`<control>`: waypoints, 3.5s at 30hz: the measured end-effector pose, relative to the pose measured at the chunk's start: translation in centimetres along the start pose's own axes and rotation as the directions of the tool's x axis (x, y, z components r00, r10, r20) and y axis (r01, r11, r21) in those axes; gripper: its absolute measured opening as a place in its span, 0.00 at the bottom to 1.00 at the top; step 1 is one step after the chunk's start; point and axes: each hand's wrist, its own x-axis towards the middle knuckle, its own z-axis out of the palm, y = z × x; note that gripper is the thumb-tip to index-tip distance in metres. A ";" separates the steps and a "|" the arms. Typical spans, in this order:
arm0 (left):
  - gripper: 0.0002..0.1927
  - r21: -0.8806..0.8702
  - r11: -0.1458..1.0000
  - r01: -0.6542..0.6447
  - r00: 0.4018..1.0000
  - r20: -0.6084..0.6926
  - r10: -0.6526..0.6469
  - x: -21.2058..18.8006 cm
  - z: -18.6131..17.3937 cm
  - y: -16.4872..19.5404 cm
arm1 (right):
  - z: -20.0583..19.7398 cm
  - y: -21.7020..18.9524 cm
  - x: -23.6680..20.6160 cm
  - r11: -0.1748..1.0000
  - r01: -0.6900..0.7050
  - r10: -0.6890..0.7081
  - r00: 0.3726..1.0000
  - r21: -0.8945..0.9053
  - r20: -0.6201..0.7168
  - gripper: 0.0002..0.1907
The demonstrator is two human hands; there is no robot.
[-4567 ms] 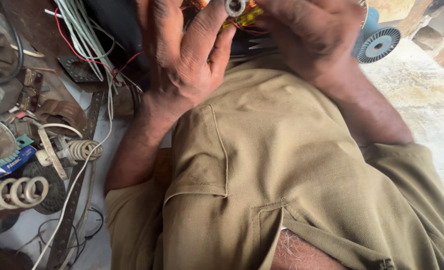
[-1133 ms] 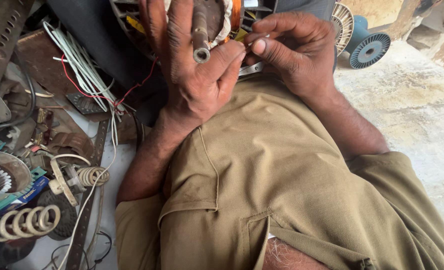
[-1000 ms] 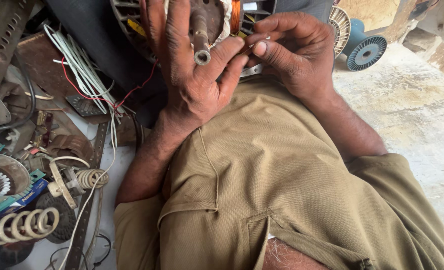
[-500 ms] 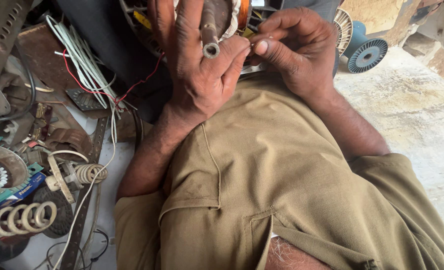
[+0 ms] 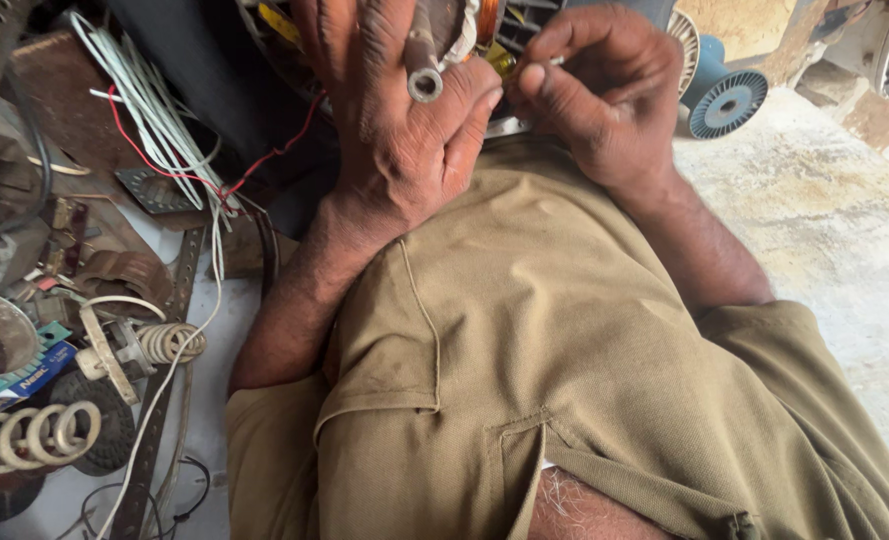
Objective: The person sits on the floor and repairs an electric motor stator by stripping and connecting wires. They use scissors to cut wire insulation and a screwdriver to adjust connections on the copper windings.
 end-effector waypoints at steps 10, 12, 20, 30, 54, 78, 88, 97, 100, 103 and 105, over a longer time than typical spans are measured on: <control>0.07 -0.008 1.000 -0.014 0.999 -0.037 0.014 0.1 0.3 0.2 | -0.2 -0.2 0.3 0.995 0.043 -0.037 0.997 -0.086 0.068 0.07; 0.07 -0.012 1.000 -0.002 1.000 -0.030 0.002 0.1 0.2 0.2 | -0.1 -0.2 0.3 0.993 0.016 -0.008 0.998 -0.120 0.061 0.06; 0.09 -0.100 0.994 0.052 0.998 -0.035 -0.056 0.3 -0.6 0.6 | 0.2 -0.4 0.6 0.967 0.120 -0.100 0.990 -0.223 0.100 0.05; 0.08 -0.051 0.995 -0.084 0.987 -0.141 0.076 0.7 0.1 0.6 | 0.6 -2.8 0.7 0.757 0.303 -0.271 0.952 -0.578 0.144 0.08; 0.20 0.025 0.999 -0.041 0.990 -0.136 0.044 -1.3 1.1 -0.7 | 0.3 -3.4 1.8 0.979 0.094 -0.064 0.985 -0.183 0.162 0.05; 0.17 -0.256 0.957 0.134 0.980 -0.111 -0.167 -2.3 3.8 -0.7 | 0.9 -4.5 1.9 0.400 0.587 -0.424 0.800 -0.704 0.426 0.08; 0.15 -0.096 0.994 0.051 0.972 -0.224 -0.072 -0.5 0.9 0.4 | 1.4 -4.7 2.2 0.469 0.578 -0.414 0.812 -0.668 0.413 0.07; 0.16 -0.193 0.981 0.017 0.979 -0.194 -0.055 -0.1 0.7 0.0 | 0.0 -4.0 1.9 0.537 0.533 -0.371 0.845 -0.653 0.385 0.04; 0.15 -0.240 0.969 0.053 0.980 -0.173 -0.096 -0.6 -0.4 0.1 | -0.2 -3.8 1.8 0.659 0.460 -0.365 0.887 -0.595 0.282 0.03; 0.13 -0.257 0.964 0.064 0.959 -0.250 -0.131 -0.8 -1.0 0.2 | 0.8 -4.5 2.2 0.833 0.293 -0.305 0.951 -0.468 0.052 0.02; 0.14 -0.176 0.976 0.128 0.965 -0.205 -0.164 -0.6 -1.1 0.2 | 1.9 -5.6 2.2 0.831 0.265 -0.293 0.956 -0.489 0.019 0.04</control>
